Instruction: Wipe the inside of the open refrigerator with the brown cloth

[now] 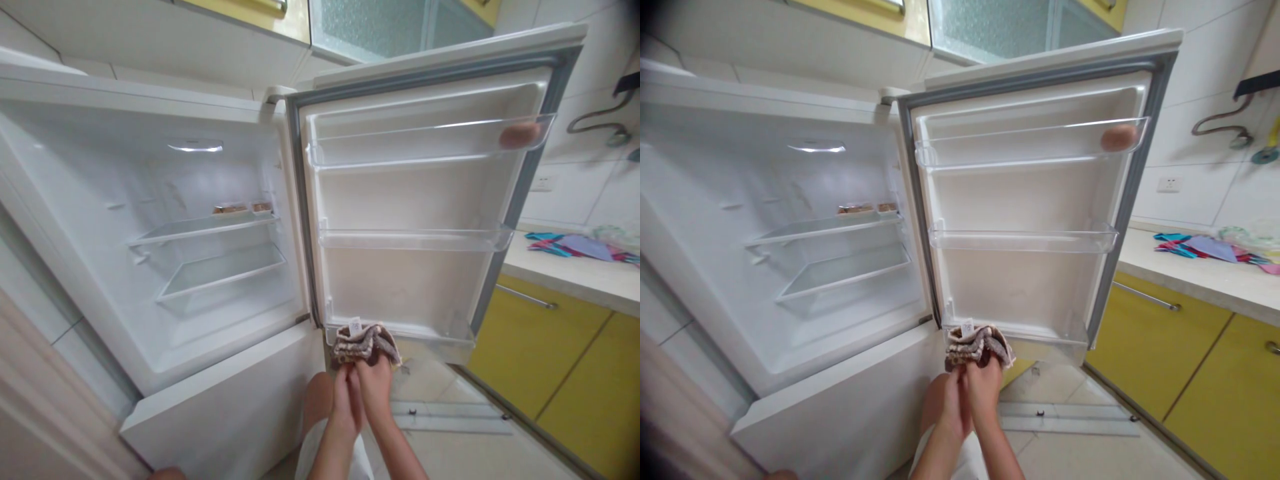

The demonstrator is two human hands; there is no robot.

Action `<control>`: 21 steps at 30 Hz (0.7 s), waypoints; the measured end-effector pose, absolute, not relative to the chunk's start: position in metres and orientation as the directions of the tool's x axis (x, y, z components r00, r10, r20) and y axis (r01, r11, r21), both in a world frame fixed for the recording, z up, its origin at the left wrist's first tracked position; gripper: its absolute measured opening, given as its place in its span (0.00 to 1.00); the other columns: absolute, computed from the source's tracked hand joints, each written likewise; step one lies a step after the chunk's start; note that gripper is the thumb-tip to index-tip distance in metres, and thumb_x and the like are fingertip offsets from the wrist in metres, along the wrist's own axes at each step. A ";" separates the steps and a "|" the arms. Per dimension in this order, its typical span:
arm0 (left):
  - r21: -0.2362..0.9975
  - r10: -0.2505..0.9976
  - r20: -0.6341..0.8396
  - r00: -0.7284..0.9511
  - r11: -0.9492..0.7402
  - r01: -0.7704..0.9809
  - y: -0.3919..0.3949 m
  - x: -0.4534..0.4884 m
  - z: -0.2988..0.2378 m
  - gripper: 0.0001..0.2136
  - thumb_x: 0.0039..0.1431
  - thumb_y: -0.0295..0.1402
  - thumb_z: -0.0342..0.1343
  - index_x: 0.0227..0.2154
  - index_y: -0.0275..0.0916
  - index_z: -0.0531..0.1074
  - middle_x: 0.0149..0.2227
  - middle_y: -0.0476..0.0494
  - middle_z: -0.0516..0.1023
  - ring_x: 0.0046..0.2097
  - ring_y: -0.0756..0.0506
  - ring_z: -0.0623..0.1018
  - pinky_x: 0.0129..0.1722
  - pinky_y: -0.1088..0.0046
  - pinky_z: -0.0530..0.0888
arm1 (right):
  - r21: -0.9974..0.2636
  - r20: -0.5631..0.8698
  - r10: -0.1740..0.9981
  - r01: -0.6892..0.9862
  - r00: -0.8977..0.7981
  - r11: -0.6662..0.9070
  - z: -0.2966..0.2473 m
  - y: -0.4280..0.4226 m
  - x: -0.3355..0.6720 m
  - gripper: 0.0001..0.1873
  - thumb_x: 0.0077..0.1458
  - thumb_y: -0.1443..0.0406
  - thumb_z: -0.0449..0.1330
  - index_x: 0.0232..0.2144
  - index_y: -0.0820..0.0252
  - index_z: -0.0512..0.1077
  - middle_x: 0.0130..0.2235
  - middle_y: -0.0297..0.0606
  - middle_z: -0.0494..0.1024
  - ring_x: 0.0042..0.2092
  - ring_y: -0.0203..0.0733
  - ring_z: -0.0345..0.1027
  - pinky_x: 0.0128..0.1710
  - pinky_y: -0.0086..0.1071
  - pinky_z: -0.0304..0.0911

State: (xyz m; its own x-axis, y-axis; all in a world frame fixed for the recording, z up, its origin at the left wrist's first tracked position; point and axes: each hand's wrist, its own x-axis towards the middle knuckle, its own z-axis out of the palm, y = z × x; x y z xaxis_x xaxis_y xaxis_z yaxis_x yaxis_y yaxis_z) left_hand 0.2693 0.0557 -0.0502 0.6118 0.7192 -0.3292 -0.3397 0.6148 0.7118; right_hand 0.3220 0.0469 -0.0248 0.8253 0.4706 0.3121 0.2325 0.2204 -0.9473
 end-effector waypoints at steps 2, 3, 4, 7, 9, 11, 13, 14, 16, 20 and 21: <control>0.617 0.712 -0.292 0.638 0.650 -0.443 0.067 0.270 -0.037 0.23 0.54 0.53 0.53 0.44 0.41 0.76 0.46 0.35 0.81 0.47 0.37 0.82 0.44 0.56 0.80 | -0.949 0.309 0.577 0.210 0.756 0.233 -0.022 0.036 0.326 0.17 0.48 0.60 0.63 0.40 0.62 0.75 0.41 0.48 0.83 0.45 0.53 0.78 0.48 0.44 0.73; 0.557 0.714 -0.269 0.647 0.663 -0.500 0.072 0.269 -0.032 0.23 0.55 0.53 0.54 0.43 0.39 0.76 0.46 0.35 0.81 0.47 0.37 0.81 0.44 0.58 0.80 | -0.943 0.330 0.636 0.219 0.697 0.249 -0.021 0.029 0.332 0.17 0.50 0.59 0.63 0.41 0.61 0.75 0.41 0.48 0.83 0.44 0.52 0.78 0.47 0.43 0.74; 0.488 0.724 -0.248 0.644 0.668 -0.563 0.076 0.269 -0.027 0.23 0.55 0.53 0.55 0.43 0.39 0.76 0.46 0.34 0.81 0.47 0.38 0.81 0.45 0.60 0.79 | -0.934 0.357 0.678 0.242 0.643 0.263 -0.020 0.020 0.339 0.17 0.52 0.58 0.62 0.42 0.60 0.75 0.42 0.47 0.83 0.44 0.51 0.79 0.46 0.43 0.75; 0.395 0.804 -0.275 0.527 0.594 -0.701 0.085 0.271 -0.016 0.19 0.57 0.49 0.58 0.43 0.40 0.76 0.46 0.36 0.82 0.46 0.39 0.82 0.45 0.61 0.79 | -0.873 0.466 0.682 0.417 0.564 0.252 -0.016 -0.011 0.376 0.17 0.57 0.56 0.58 0.46 0.57 0.75 0.46 0.45 0.82 0.44 0.47 0.79 0.45 0.41 0.76; 0.444 0.856 -0.335 0.394 0.512 -0.735 0.093 0.274 -0.012 0.13 0.56 0.42 0.60 0.41 0.42 0.76 0.43 0.39 0.83 0.44 0.40 0.82 0.44 0.61 0.79 | -0.808 0.542 0.588 0.564 0.601 0.168 -0.012 -0.033 0.408 0.17 0.59 0.55 0.56 0.46 0.56 0.75 0.45 0.44 0.82 0.44 0.47 0.79 0.46 0.42 0.75; 0.511 0.880 -0.389 0.273 0.453 -0.731 0.103 0.276 -0.008 0.09 0.55 0.39 0.60 0.36 0.42 0.76 0.38 0.41 0.83 0.40 0.40 0.83 0.42 0.61 0.79 | -0.722 0.621 0.456 0.692 0.637 0.017 -0.006 -0.052 0.444 0.19 0.60 0.54 0.55 0.48 0.56 0.74 0.46 0.44 0.82 0.44 0.49 0.78 0.46 0.44 0.75; 0.560 0.892 -0.423 0.159 0.395 -0.728 0.114 0.276 -0.004 0.07 0.56 0.38 0.56 0.32 0.41 0.75 0.31 0.43 0.81 0.35 0.40 0.82 0.40 0.59 0.79 | -0.617 0.703 0.346 0.775 0.622 -0.139 -0.001 -0.065 0.477 0.21 0.60 0.53 0.53 0.49 0.56 0.73 0.49 0.45 0.80 0.49 0.53 0.76 0.48 0.48 0.73; 0.588 0.898 -0.430 0.090 0.355 -0.727 0.120 0.275 0.000 0.07 0.56 0.38 0.54 0.30 0.41 0.73 0.29 0.44 0.80 0.33 0.41 0.81 0.40 0.59 0.79 | -0.557 0.746 0.320 0.810 0.584 -0.182 0.000 -0.069 0.491 0.21 0.61 0.53 0.52 0.50 0.57 0.73 0.50 0.46 0.80 0.51 0.54 0.74 0.50 0.50 0.71; 0.653 0.912 -0.406 -0.062 0.241 -0.718 0.133 0.274 0.012 0.06 0.56 0.37 0.54 0.31 0.42 0.72 0.28 0.48 0.78 0.33 0.43 0.80 0.41 0.61 0.79 | -0.442 0.810 0.328 0.874 0.486 -0.203 -0.001 -0.071 0.512 0.22 0.62 0.53 0.51 0.51 0.57 0.73 0.52 0.47 0.78 0.55 0.55 0.71 0.55 0.52 0.68; 0.757 0.954 -0.197 -0.227 0.001 -0.653 0.148 0.271 0.054 0.14 0.50 0.38 0.62 0.40 0.43 0.72 0.40 0.49 0.80 0.43 0.45 0.80 0.51 0.64 0.75 | -0.368 0.828 0.378 0.910 0.415 -0.193 -0.018 -0.062 0.524 0.20 0.64 0.53 0.51 0.50 0.57 0.72 0.51 0.45 0.79 0.56 0.53 0.71 0.58 0.51 0.64; 0.797 0.969 -0.095 -0.229 -0.063 -0.600 0.148 0.271 0.068 0.16 0.48 0.38 0.64 0.41 0.43 0.73 0.42 0.48 0.81 0.45 0.43 0.80 0.54 0.62 0.74 | -0.376 0.828 0.368 0.906 0.422 -0.192 -0.023 -0.059 0.523 0.20 0.64 0.53 0.51 0.49 0.57 0.73 0.49 0.44 0.80 0.54 0.52 0.72 0.59 0.51 0.63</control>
State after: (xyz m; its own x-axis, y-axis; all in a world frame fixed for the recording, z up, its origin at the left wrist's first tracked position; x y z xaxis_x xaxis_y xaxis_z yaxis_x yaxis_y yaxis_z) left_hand 0.2706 0.1485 0.0678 -0.2287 0.9688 -0.0951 -0.6002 -0.0634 0.7973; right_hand 0.5228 -0.0588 -0.0233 0.4219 0.3683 0.8285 0.9064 -0.1915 -0.3765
